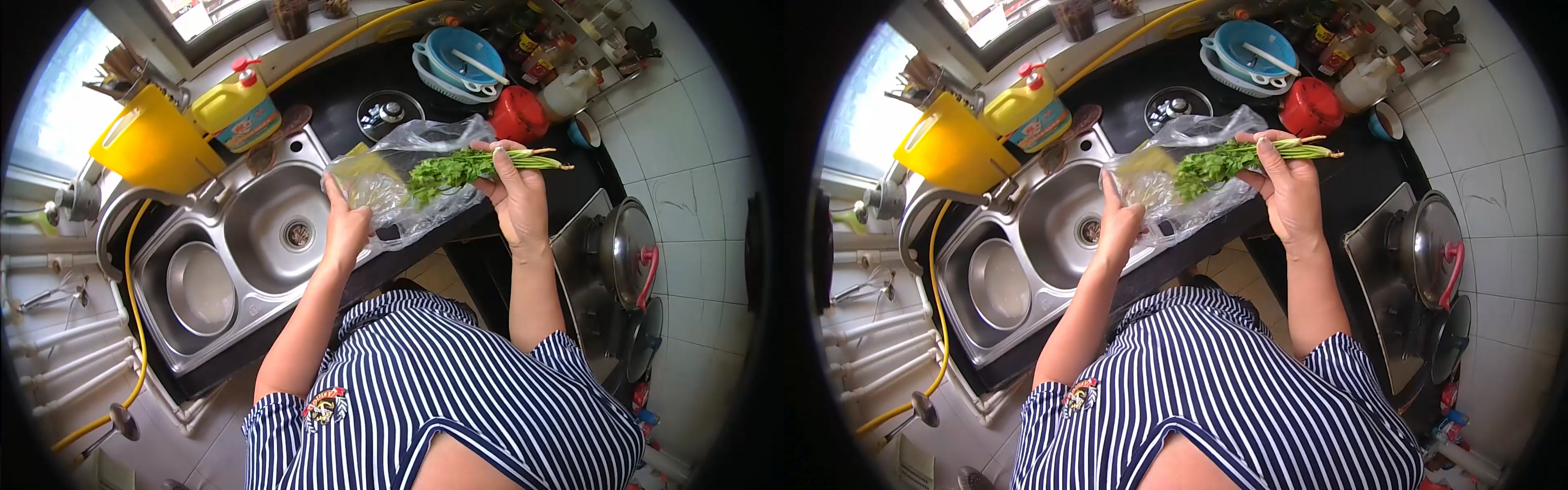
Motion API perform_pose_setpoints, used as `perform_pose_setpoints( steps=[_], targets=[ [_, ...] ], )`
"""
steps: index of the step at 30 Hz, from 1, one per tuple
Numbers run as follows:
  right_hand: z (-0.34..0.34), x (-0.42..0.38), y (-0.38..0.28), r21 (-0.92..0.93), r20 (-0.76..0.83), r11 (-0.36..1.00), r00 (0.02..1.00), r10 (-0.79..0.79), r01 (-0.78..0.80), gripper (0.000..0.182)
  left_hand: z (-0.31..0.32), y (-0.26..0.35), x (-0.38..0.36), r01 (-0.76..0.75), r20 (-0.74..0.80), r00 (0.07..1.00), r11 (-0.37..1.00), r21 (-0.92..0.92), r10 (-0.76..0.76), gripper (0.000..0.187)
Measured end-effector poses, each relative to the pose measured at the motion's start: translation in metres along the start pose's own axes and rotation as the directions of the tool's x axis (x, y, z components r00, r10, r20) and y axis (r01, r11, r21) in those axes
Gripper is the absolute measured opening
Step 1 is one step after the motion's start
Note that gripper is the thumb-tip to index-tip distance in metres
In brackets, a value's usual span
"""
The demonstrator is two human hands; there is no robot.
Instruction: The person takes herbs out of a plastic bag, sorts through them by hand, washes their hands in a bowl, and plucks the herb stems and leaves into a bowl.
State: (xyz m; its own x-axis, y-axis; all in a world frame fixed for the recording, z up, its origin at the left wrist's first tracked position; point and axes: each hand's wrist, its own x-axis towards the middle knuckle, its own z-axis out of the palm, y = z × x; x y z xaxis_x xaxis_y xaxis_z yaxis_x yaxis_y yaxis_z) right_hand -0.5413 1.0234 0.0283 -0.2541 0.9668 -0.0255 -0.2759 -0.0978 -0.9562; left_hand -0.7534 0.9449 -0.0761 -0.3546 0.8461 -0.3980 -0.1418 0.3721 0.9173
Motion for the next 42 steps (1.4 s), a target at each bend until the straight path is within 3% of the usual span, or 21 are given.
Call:
perform_pose_setpoints(
  steps=[1, 5, 7, 9, 11, 13, 15, 16, 17, 18, 21, 22, 25, 28, 32, 34, 35, 38, 39, 41, 42],
  targets=[
    [-0.002, 0.008, -0.004, 0.12, -0.009, 0.992, 0.999, 0.037, -0.036, 0.012, 0.004, 0.005, 0.007, 0.026, -0.025, 0.999, 0.998, 0.05, -0.025, 0.1],
    [-0.031, 0.038, 0.007, 0.253, 0.032, 0.955, 0.988, 0.151, -0.154, 0.014, 0.028, -0.008, 0.044, 0.156, 0.043, 0.987, 0.988, -0.01, -0.156, 0.095],
    [-0.036, 0.046, 0.009, 0.285, 0.047, 0.939, 0.982, 0.185, -0.191, 0.015, 0.039, -0.02, 0.055, 0.144, 0.02, 0.989, 0.989, -0.033, -0.143, 0.096],
    [-0.032, 0.06, -0.001, 0.336, 0.123, 0.916, 0.974, 0.189, -0.22, 0.016, 0.04, -0.015, 0.062, 0.22, 0.249, 0.954, 0.956, -0.193, -0.169, 0.096],
    [-0.045, 0.064, 0.006, 0.394, 0.152, 0.891, 0.972, 0.179, -0.226, 0.017, 0.043, -0.026, 0.064, 0.229, 0.23, 0.955, 0.957, -0.177, -0.186, 0.093],
    [-0.048, 0.066, 0.006, 0.442, 0.094, 0.872, 0.978, 0.188, -0.21, 0.018, 0.042, -0.022, 0.064, -0.005, 0.158, 0.987, 0.996, -0.092, 0.019, 0.091],
    [-0.047, 0.063, 0.004, 0.496, 0.074, 0.844, 0.978, 0.194, -0.205, 0.019, 0.035, -0.014, 0.047, -0.037, 0.244, 0.968, 0.996, -0.083, 0.056, 0.092],
    [-0.035, 0.069, -0.014, 0.538, 0.074, 0.817, 0.978, 0.197, -0.206, 0.019, 0.031, 0.009, 0.036, -0.202, 0.225, 0.956, 0.979, 0.042, 0.187, 0.092],
    [-0.032, 0.067, -0.018, 0.538, 0.067, 0.819, 0.979, 0.192, -0.198, 0.019, 0.029, 0.017, 0.027, -0.353, 0.239, 0.921, 0.918, 0.18, 0.307, 0.092],
    [-0.031, 0.063, -0.019, 0.549, 0.054, 0.817, 0.983, 0.174, -0.174, 0.02, 0.026, 0.021, 0.017, -0.355, 0.247, 0.919, 0.918, 0.177, 0.307, 0.092],
    [-0.025, 0.049, -0.02, 0.555, 0.064, 0.824, 0.993, 0.097, -0.116, 0.021, 0.011, 0.022, -0.003, -0.551, 0.317, 0.83, 0.766, 0.331, 0.46, 0.092],
    [-0.019, 0.042, -0.02, 0.537, 0.047, 0.838, 0.995, 0.083, -0.095, 0.021, 0.004, 0.018, -0.006, -0.638, 0.33, 0.769, 0.693, 0.337, 0.547, 0.091],
    [-0.005, 0.031, -0.039, 0.495, 0.052, 0.866, 0.997, 0.05, -0.069, 0.02, -0.012, 0.032, -0.021, -0.724, 0.31, 0.687, 0.651, 0.226, 0.657, 0.088],
    [0.001, 0.017, -0.044, 0.481, 0.07, 0.876, 0.998, 0.002, -0.035, 0.019, -0.032, 0.016, -0.025, -0.758, 0.338, 0.644, 0.633, 0.158, 0.687, 0.095],
    [0.004, 0.003, -0.052, 0.437, 0.067, 0.899, 0.996, -0.059, 0.024, 0.018, -0.042, 0.024, -0.04, -0.71, 0.303, 0.657, 0.702, -0.062, 0.691, 0.101],
    [0.004, -0.002, -0.051, 0.438, 0.076, 0.898, 0.993, -0.089, 0.047, 0.017, -0.039, 0.033, -0.045, -0.485, 0.179, 0.826, 0.835, -0.259, 0.535, 0.1],
    [0.003, -0.003, -0.05, 0.441, 0.073, 0.896, 0.993, -0.094, 0.053, 0.017, -0.037, 0.038, -0.044, -0.488, 0.184, 0.823, 0.834, -0.257, 0.537, 0.1],
    [-0.004, -0.007, -0.045, 0.429, 0.109, 0.902, 0.99, -0.092, 0.037, 0.015, -0.024, 0.052, -0.04, -0.18, 0.193, 0.93, 0.845, -0.503, 0.312, 0.098],
    [-0.001, -0.009, -0.045, 0.412, 0.1, 0.91, 0.99, -0.099, 0.049, 0.015, -0.019, 0.052, -0.034, -0.176, 0.212, 0.924, 0.844, -0.506, 0.32, 0.098],
    [-0.001, -0.007, -0.049, 0.407, 0.117, 0.913, 0.989, -0.093, 0.037, 0.016, -0.006, 0.059, -0.02, 0.006, 0.221, 0.957, 0.744, -0.669, 0.19, 0.094],
    [0.003, -0.007, -0.049, 0.4, 0.12, 0.915, 0.986, -0.117, 0.06, 0.017, 0.002, 0.063, -0.012, 0.038, 0.207, 0.972, 0.799, -0.6, 0.11, 0.089]
  ],
)
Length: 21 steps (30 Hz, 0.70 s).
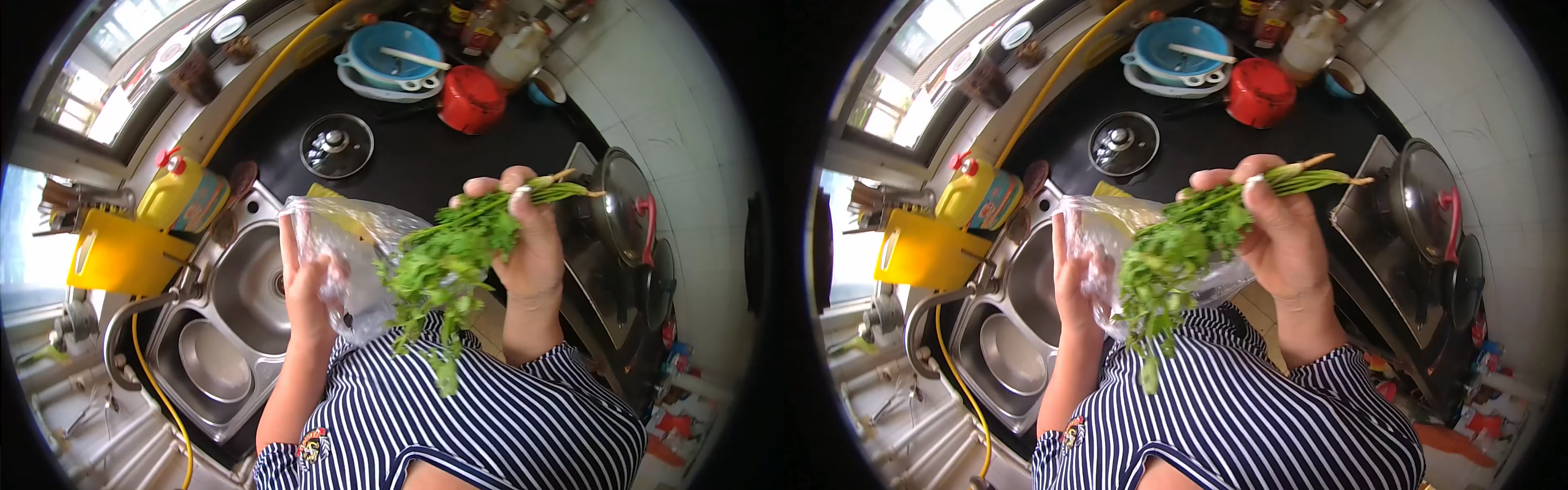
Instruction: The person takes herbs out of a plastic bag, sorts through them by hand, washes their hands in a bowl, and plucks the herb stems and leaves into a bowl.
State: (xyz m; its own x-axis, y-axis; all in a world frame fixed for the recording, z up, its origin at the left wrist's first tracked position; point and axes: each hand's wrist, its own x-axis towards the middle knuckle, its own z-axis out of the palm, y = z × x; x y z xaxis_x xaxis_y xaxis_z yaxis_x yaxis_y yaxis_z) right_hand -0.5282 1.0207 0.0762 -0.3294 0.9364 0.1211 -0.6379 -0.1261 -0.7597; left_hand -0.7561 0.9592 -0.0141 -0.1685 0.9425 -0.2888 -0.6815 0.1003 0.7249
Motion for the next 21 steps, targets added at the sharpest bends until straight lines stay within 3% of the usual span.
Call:
perform_pose_setpoints(
  steps=[5, 6, 8, 9, 11, 13, 17, 21],
  targets=[
    [0.007, -0.003, 0.013, -0.053, -0.093, 0.992, 0.99, 0.11, -0.116, 0.016, -0.01, -0.049, 0.073, 0.137, -0.127, 0.979, 0.978, -0.159, -0.158, 0.077],
    [0.013, 0.0, 0.017, -0.051, -0.127, 0.989, 0.983, 0.131, -0.138, 0.015, -0.033, -0.057, 0.094, 0.318, 0.034, 0.947, 0.92, -0.229, -0.319, 0.076],
    [0.013, 0.001, 0.025, -0.054, -0.168, 0.976, 0.965, 0.2, -0.211, 0.015, -0.031, -0.041, 0.093, 0.419, 0.242, 0.886, 0.906, -0.056, -0.395, 0.076],
    [0.013, 0.002, 0.03, -0.041, -0.191, 0.974, 0.958, 0.212, -0.224, 0.016, -0.024, -0.023, 0.083, 0.398, 0.045, 0.907, 0.889, 0.228, -0.418, 0.069],
    [0.013, 0.003, 0.04, -0.011, -0.204, 0.967, 0.948, 0.246, -0.254, 0.016, -0.049, -0.013, 0.083, 0.242, 0.008, 0.96, 0.838, 0.49, -0.282, 0.064],
    [0.01, 0.004, 0.057, 0.007, -0.192, 0.953, 0.935, 0.299, -0.303, 0.016, -0.06, 0.008, 0.069, 0.078, -0.013, 0.996, 0.834, 0.546, -0.085, 0.06],
    [0.024, 0.005, 0.097, 0.011, -0.098, 0.862, 0.857, 0.506, -0.508, 0.016, -0.099, 0.043, 0.024, 0.039, 0.059, 0.996, 0.951, 0.308, -0.06, 0.054],
    [0.056, 0.001, 0.142, -0.015, 0.055, 0.784, 0.782, 0.62, -0.621, 0.018, -0.131, 0.059, -0.022, 0.023, 0.034, 0.999, 0.978, 0.208, -0.031, 0.05]
  ],
)
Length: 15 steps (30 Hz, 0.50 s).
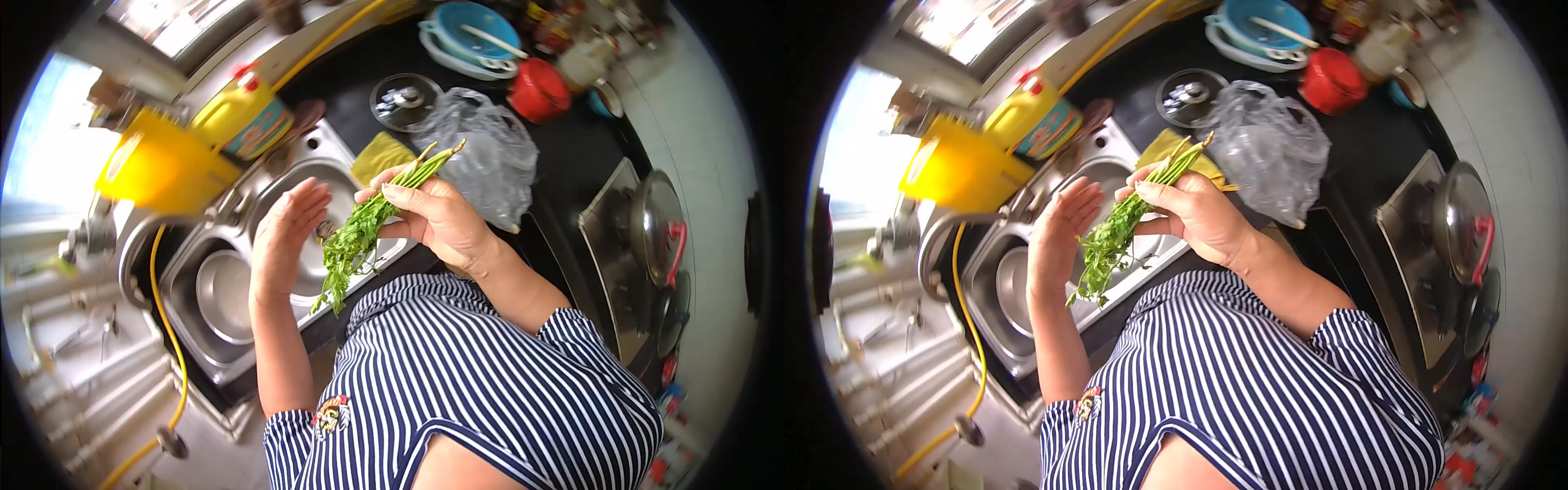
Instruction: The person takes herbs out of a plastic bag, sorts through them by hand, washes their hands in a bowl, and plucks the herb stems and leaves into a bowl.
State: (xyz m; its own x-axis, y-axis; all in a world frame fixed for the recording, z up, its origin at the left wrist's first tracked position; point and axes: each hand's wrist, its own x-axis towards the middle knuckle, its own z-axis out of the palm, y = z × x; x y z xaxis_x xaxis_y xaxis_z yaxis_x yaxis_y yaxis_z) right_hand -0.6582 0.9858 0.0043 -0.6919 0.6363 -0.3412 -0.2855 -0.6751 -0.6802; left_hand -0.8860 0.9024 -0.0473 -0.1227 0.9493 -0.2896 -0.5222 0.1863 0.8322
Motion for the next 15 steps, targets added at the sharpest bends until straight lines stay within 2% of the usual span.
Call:
perform_pose_setpoints(
  steps=[4, 6, 8, 10, 12, 14, 15],
  targets=[
    [0.043, 0.016, 0.021, -0.074, 0.156, 0.984, 0.973, 0.169, -0.159, 0.03, -0.014, 0.008, -0.05, 0.03, 0.012, 1.0, 0.995, -0.098, -0.029, 0.051],
    [0.058, 0.022, 0.035, -0.148, 0.208, 0.977, 0.961, 0.184, -0.155, 0.031, -0.022, 0.005, -0.072, -0.031, -0.033, 0.999, 0.993, -0.111, 0.028, 0.049],
    [0.068, 0.03, 0.053, -0.178, 0.237, 0.966, 0.945, 0.227, -0.187, 0.033, -0.033, 0.003, -0.092, -0.045, 0.016, 0.999, 0.98, -0.191, 0.049, 0.049],
    [0.08, 0.034, 0.064, -0.176, 0.273, 0.962, 0.928, 0.252, -0.209, 0.034, -0.045, -0.005, -0.107, -0.09, -0.038, 0.996, 0.975, -0.206, 0.084, 0.049],
    [0.084, 0.04, 0.077, -0.195, 0.284, 0.952, 0.916, 0.285, -0.236, 0.035, -0.055, -0.01, -0.116, -0.141, -0.096, 0.987, 0.983, -0.119, 0.13, 0.049],
    [0.088, 0.044, 0.088, -0.224, 0.289, 0.943, 0.907, 0.306, -0.247, 0.031, -0.06, -0.005, -0.124, -0.159, -0.104, 0.984, 0.98, -0.117, 0.148, 0.044],
    [0.09, 0.046, 0.092, -0.244, 0.293, 0.937, 0.902, 0.318, -0.251, 0.032, -0.061, -0.003, -0.127, -0.172, -0.175, 0.972, 0.983, -0.061, 0.159, 0.041]
  ],
)
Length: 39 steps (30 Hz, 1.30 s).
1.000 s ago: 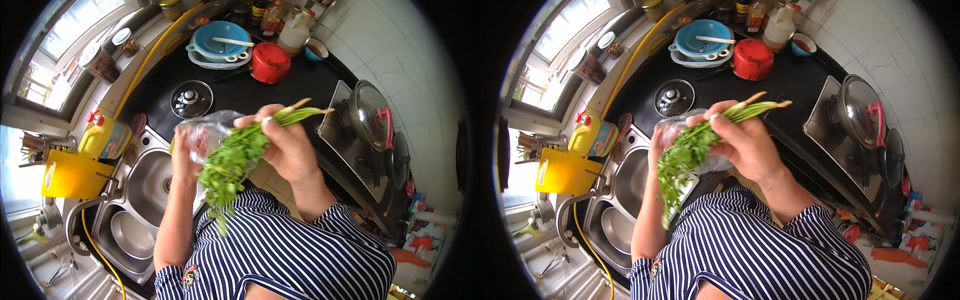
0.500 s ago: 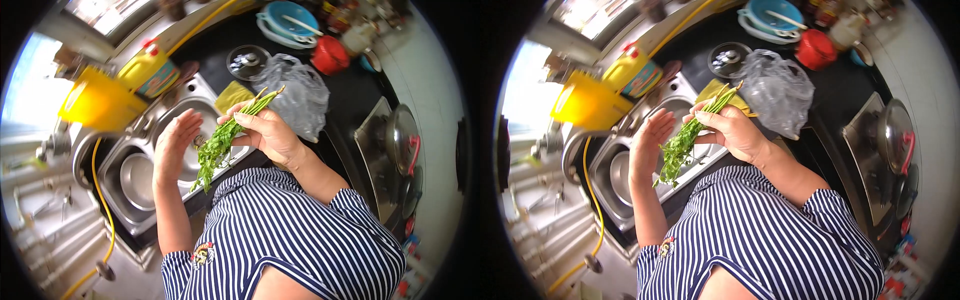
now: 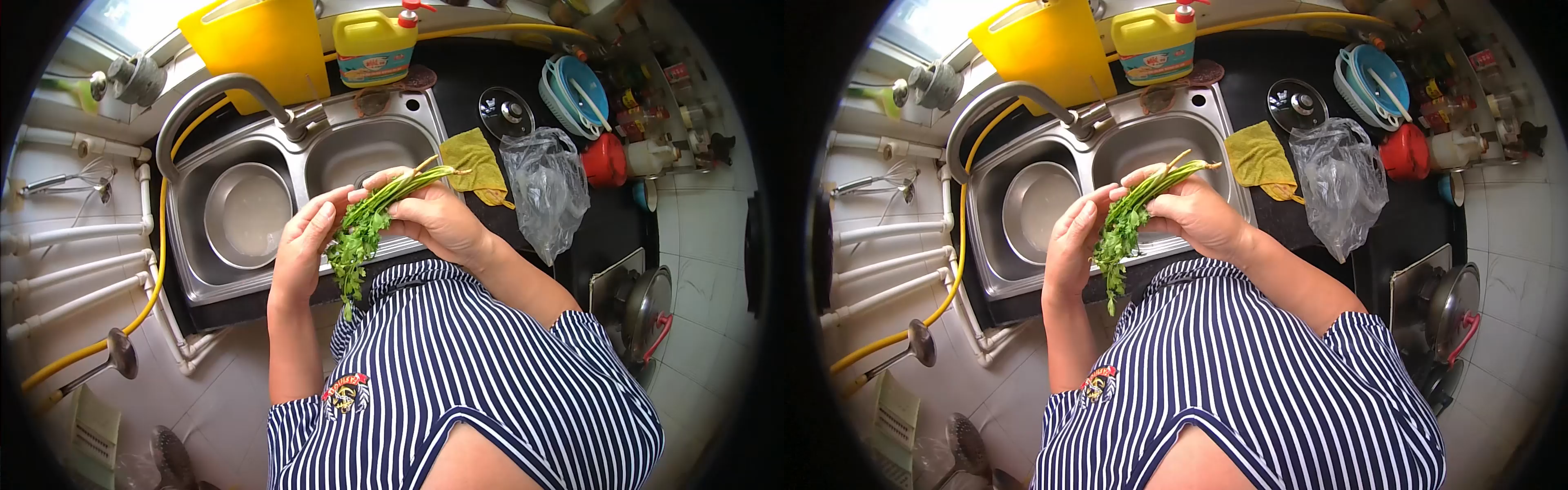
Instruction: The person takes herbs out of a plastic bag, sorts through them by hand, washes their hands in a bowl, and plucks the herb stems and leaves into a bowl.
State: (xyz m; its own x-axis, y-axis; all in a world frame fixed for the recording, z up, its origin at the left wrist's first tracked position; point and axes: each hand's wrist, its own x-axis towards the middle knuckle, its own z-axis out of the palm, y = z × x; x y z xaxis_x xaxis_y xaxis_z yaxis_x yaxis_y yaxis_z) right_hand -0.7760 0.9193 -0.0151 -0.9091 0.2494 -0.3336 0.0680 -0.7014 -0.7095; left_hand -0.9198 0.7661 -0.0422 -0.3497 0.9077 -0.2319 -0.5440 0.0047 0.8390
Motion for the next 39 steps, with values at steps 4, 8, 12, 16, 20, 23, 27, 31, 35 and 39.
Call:
perform_pose_setpoints(
  steps=[4, 8, 12, 16, 20, 23, 27, 31, 35, 39],
  targets=[
    [0.014, 0.008, -0.001, -0.022, 0.006, 0.999, 1.0, 0.026, -0.026, 0.035, -0.014, 0.005, -0.002, -0.057, -0.113, 0.991, 0.995, 0.082, 0.066, 0.031],
    [0.016, 0.015, 0.0, -0.002, 0.013, 0.998, 0.998, 0.067, -0.067, 0.043, -0.024, 0.009, 0.0, -0.102, -0.19, 0.97, 0.965, 0.243, 0.151, 0.025],
    [0.018, 0.021, 0.006, -0.086, -0.018, 0.99, 0.993, 0.113, -0.114, 0.043, -0.015, 0.026, 0.013, -0.242, -0.08, 0.933, 0.779, 0.578, 0.35, 0.023],
    [0.022, 0.024, 0.013, -0.103, 0.017, 0.984, 0.989, 0.147, -0.144, 0.04, -0.002, 0.038, 0.026, -0.225, 0.069, 0.969, 0.734, 0.641, 0.236, 0.026],
    [0.023, 0.024, 0.013, 0.125, 0.05, 0.976, 0.984, 0.171, -0.177, 0.038, -0.011, 0.026, 0.034, -0.052, 0.051, 0.998, 0.97, 0.238, 0.041, 0.022],
    [0.017, 0.023, 0.02, 0.258, 0.032, 0.951, 0.985, 0.169, -0.171, 0.043, -0.013, 0.028, 0.036, 0.129, -0.022, 0.991, 0.991, -0.027, -0.13, 0.024],
    [0.014, 0.022, 0.023, 0.262, -0.011, 0.95, 0.984, 0.178, -0.169, 0.051, -0.032, 0.014, 0.041, 0.145, -0.11, 0.978, 0.955, -0.26, -0.179, 0.028],
    [0.007, 0.017, 0.023, 0.322, 0.004, 0.929, 0.982, 0.19, -0.181, 0.055, -0.05, -0.002, 0.045, 0.047, -0.216, 0.964, 0.899, -0.435, -0.155, 0.033],
    [-0.003, 0.011, 0.017, 0.396, 0.016, 0.912, 0.994, 0.112, -0.109, 0.058, -0.068, -0.007, 0.042, 0.019, -0.268, 0.947, 0.865, -0.502, -0.176, 0.034],
    [-0.028, 0.007, 0.016, 0.499, 0.021, 0.867, 0.999, -0.027, 0.013, 0.053, -0.087, -0.015, 0.041, -0.025, -0.238, 0.957, 0.768, -0.64, -0.168, 0.031]
  ],
)
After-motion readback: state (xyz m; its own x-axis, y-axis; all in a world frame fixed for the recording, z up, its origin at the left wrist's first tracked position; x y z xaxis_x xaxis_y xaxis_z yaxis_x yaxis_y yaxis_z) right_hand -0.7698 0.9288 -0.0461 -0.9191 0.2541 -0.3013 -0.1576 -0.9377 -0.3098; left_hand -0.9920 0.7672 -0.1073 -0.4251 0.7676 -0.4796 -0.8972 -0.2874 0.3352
